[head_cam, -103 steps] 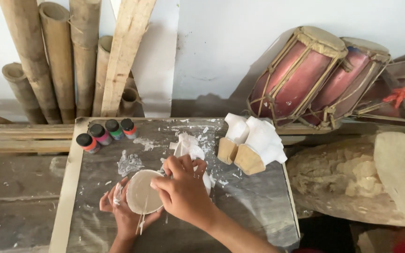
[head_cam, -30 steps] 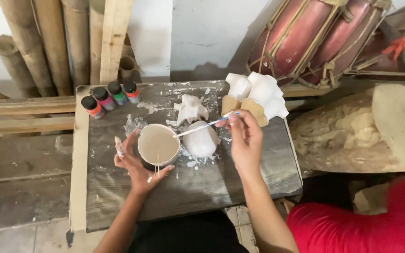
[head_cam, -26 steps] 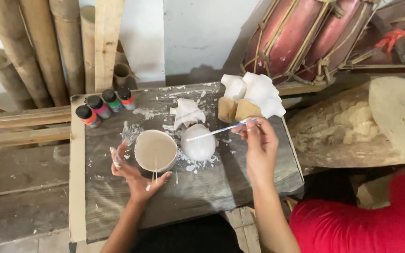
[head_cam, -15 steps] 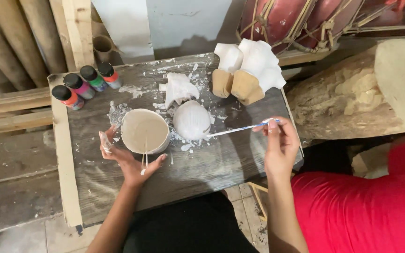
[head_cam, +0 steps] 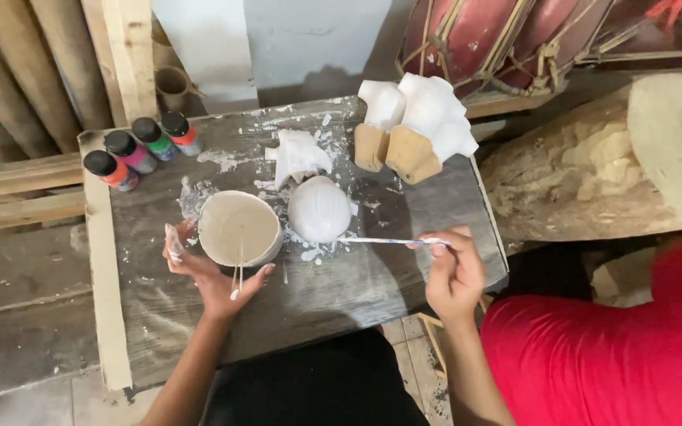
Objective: Applying a white liquid coating to a spherical object using a stick and arranging paper components.
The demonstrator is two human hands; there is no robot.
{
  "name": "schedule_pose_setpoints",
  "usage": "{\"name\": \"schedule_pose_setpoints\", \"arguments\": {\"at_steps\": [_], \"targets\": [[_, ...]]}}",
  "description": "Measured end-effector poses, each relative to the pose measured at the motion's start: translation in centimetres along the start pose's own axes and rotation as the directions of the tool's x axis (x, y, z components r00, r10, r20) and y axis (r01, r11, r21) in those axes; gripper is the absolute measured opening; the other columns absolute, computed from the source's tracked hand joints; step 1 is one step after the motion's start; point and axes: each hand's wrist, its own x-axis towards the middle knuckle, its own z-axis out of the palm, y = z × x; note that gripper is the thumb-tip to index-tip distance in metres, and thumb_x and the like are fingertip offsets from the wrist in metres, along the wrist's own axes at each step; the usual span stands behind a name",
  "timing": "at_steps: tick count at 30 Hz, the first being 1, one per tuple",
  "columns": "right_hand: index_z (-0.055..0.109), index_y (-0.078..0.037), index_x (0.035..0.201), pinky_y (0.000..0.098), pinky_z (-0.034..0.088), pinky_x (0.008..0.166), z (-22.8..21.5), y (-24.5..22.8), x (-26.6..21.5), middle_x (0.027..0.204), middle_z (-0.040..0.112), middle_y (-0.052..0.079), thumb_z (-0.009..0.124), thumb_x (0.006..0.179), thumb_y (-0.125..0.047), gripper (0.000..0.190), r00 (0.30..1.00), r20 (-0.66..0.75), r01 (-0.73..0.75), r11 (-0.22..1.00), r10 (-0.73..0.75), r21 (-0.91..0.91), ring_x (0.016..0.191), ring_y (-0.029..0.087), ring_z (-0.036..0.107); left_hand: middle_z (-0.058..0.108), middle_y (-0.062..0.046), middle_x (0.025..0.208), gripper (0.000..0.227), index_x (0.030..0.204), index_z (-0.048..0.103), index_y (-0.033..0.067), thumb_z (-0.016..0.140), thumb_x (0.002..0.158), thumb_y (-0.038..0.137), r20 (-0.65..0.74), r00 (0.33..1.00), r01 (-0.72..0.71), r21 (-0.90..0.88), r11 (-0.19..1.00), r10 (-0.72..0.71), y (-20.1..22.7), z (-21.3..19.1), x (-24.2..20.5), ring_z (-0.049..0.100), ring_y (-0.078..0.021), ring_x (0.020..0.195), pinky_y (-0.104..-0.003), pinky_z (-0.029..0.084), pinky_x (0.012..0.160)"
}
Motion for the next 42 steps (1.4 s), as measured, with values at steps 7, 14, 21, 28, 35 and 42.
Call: {"name": "schedule_pose_setpoints", "arguments": {"at_steps": [7, 14, 21, 28, 35, 42], "targets": [[0.073, 0.002, 0.098, 0.0315, 0.053, 0.074, 1.1, 0.0, -0.1, 0.078, 0.077, 0.01, 0.057, 0.101, -0.004, 0.018, 0.99, 0.031, 0.139, 0.99, -0.138, -0.029, 0.071, 0.023, 0.058, 0.016, -0.031, 0.143, 0.146, 0.153, 0.001, -0.0067, 0.1, 0.055, 0.037, -0.017, 1.0, 0.022, -0.015, 1.0, -0.022, -0.5, 0.4, 0.0, 0.031, -0.0526, 0.135, -0.063, 0.027, 0.116], [0.073, 0.0, 0.095, 0.0325, 0.053, 0.071, 0.0, 0.3, -1.0, 0.081, 0.077, 0.011, 0.058, 0.1, -0.004, 0.017, 0.983, 0.055, 0.175, 0.984, -0.173, -0.035, 0.072, 0.025, 0.06, 0.014, -0.03, 0.142, 0.148, 0.155, 0.003, -0.0054, 0.101, 0.054, 0.041, -0.007, 0.999, 0.038, 0.023, 0.999, -0.037, -0.3, 0.0, -0.8, 0.031, -0.0539, 0.134, -0.063, 0.026, 0.117], [0.071, 0.002, 0.095, 0.0324, 0.052, 0.071, -0.5, 0.3, -1.6, 0.084, 0.076, 0.014, 0.056, 0.102, -0.005, 0.018, 0.974, -0.017, 0.227, 0.974, -0.227, -0.018, 0.074, 0.024, 0.057, 0.017, -0.032, 0.143, 0.147, 0.155, 0.003, -0.0059, 0.099, 0.056, 0.043, -0.009, 1.0, 0.026, 0.014, 1.0, -0.026, 0.0, -0.2, -0.6, 0.032, -0.0526, 0.133, -0.062, 0.025, 0.116], [0.075, -0.001, 0.095, 0.0318, 0.051, 0.072, 0.2, 0.3, -2.4, 0.084, 0.079, 0.011, 0.057, 0.1, -0.003, 0.019, 0.97, 0.01, 0.242, 0.969, -0.242, -0.048, 0.073, 0.022, 0.055, 0.017, -0.033, 0.144, 0.149, 0.155, 0.0, -0.0056, 0.098, 0.056, 0.047, -0.004, 1.0, 0.015, -0.022, 1.0, -0.015, -0.4, -0.3, -1.0, 0.032, -0.0517, 0.133, -0.062, 0.026, 0.117], [0.077, -0.002, 0.096, 0.032, 0.052, 0.072, 0.7, 1.1, -3.5, 0.087, 0.08, 0.011, 0.058, 0.097, 0.001, 0.019, 0.976, 0.03, 0.218, 0.975, -0.217, -0.049, 0.074, 0.025, 0.057, 0.02, -0.031, 0.142, 0.146, 0.156, 0.002, -0.0049, 0.097, 0.057, 0.048, 0.008, 1.0, 0.004, -0.02, 1.0, -0.003, -0.1, -0.5, -0.7, 0.032, -0.0473, 0.131, -0.059, 0.025, 0.117], [0.074, 0.001, 0.095, 0.0335, 0.052, 0.077, -0.2, -0.1, -2.9, 0.083, 0.078, 0.013, 0.058, 0.098, -0.002, 0.017, 0.966, -0.065, 0.244, 0.964, -0.252, -0.109, 0.078, 0.025, 0.054, 0.018, -0.031, 0.142, 0.148, 0.156, 0.001, -0.0056, 0.096, 0.056, 0.048, -0.003, 1.0, -0.023, -0.04, 0.999, 0.023, -0.9, -0.2, -1.2, 0.031, -0.0493, 0.132, -0.061, 0.026, 0.115]]}}
